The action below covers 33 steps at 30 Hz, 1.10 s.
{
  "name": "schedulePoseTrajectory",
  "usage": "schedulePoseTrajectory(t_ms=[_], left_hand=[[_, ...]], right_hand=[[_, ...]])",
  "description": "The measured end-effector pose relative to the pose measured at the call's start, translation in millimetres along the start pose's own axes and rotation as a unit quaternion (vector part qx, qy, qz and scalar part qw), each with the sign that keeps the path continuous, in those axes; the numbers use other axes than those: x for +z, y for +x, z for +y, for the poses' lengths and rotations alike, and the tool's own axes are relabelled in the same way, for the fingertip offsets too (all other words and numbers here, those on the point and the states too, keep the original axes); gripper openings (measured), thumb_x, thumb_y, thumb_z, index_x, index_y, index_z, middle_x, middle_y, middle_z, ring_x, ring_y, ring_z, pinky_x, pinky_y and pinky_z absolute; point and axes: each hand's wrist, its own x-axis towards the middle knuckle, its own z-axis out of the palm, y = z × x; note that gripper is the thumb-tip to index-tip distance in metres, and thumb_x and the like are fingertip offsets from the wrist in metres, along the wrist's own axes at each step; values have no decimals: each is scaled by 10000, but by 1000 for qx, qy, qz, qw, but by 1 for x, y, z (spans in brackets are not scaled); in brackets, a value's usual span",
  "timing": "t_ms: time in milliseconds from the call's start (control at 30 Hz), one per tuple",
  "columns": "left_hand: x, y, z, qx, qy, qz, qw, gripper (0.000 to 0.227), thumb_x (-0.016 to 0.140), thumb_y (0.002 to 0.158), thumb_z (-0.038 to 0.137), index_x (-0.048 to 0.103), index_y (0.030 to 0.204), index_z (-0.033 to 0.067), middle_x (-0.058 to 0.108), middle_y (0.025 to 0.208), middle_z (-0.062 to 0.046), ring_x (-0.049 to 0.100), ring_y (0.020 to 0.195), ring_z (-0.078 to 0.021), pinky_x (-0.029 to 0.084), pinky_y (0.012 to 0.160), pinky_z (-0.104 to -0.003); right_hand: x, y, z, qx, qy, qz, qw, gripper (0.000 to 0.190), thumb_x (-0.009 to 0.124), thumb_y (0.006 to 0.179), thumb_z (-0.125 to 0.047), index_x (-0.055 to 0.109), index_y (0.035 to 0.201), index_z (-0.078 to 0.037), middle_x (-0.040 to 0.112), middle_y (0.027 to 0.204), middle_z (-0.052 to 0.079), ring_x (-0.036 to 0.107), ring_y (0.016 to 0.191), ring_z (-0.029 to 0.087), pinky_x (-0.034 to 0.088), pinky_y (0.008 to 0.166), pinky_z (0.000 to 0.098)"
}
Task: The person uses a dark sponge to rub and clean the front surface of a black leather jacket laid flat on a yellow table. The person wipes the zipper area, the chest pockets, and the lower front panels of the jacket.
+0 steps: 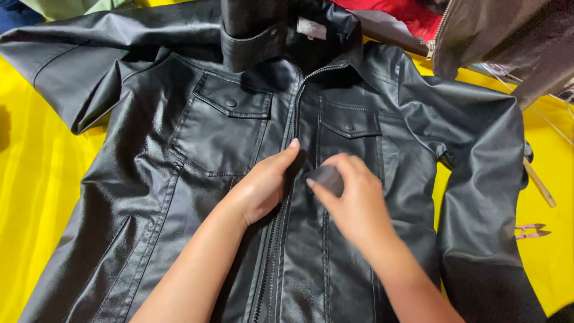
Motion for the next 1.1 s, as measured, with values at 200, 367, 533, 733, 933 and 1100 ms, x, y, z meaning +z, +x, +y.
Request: schedulePoseTrajectory(t_ms=[200, 367, 533, 733, 933, 1100], left_hand=[[1, 0, -2, 11, -6, -21, 1000, 584, 432, 1002, 425, 632, 1289, -42, 701, 1319, -211, 668, 1179, -301, 513, 1079, -414], [1, 3, -6, 19, -8, -24, 1000, 561, 441, 1008, 390, 629, 1318, -38, 694, 1337, -197, 659, 1211, -288, 504, 1103, -418], [-6, 8, -7, 10, 63, -2, 998, 463, 493, 982, 369, 613, 1266, 23, 703, 1384, -148, 652, 1268, -229, 482, 1115, -360], [-20, 29, -16, 27, 131, 36, 990, 1010, 646, 848, 455, 119, 1618, 67, 272, 1714, -63, 340, 1546, -162, 262, 1240, -358], [-59, 66, -37, 116, 135, -1, 984, 701, 587, 1042, 368, 403, 1496, -134, 455, 1554, -290, 435, 1455, -405, 399, 1125, -567], [-71, 84, -48, 143, 147, -3, 979, 521, 615, 1041, 257, 528, 1420, -90, 619, 1403, -244, 603, 1299, -334, 510, 1028, -516]], right_hand=[[0, -34, 9, 48, -29, -66, 996, 257, 778, 845, -227, 651, 1064, -185, 655, 981, 27, 679, 915, 250, 493, 805, 363], [-18, -48, 24, 158, -48, -90, 982, 266, 773, 834, -307, 664, 1061, -223, 698, 1024, -12, 694, 964, 216, 496, 863, 349], [-25, -46, 30, 209, -65, -120, 968, 231, 777, 834, -339, 680, 1019, -239, 707, 972, -36, 682, 945, 186, 489, 851, 324], [11, -32, 17, 48, -29, -62, 996, 301, 700, 937, -364, 588, 1048, -108, 683, 983, 95, 674, 928, 307, 491, 835, 405], [19, -7, -24, 60, -3, -88, 994, 266, 649, 1008, -313, 585, 1129, -85, 655, 1005, 150, 695, 1054, 379, 585, 865, 477], [21, -15, -18, 52, -32, -72, 996, 244, 630, 1021, -306, 567, 1132, -99, 647, 997, 124, 688, 1045, 351, 565, 882, 468]])
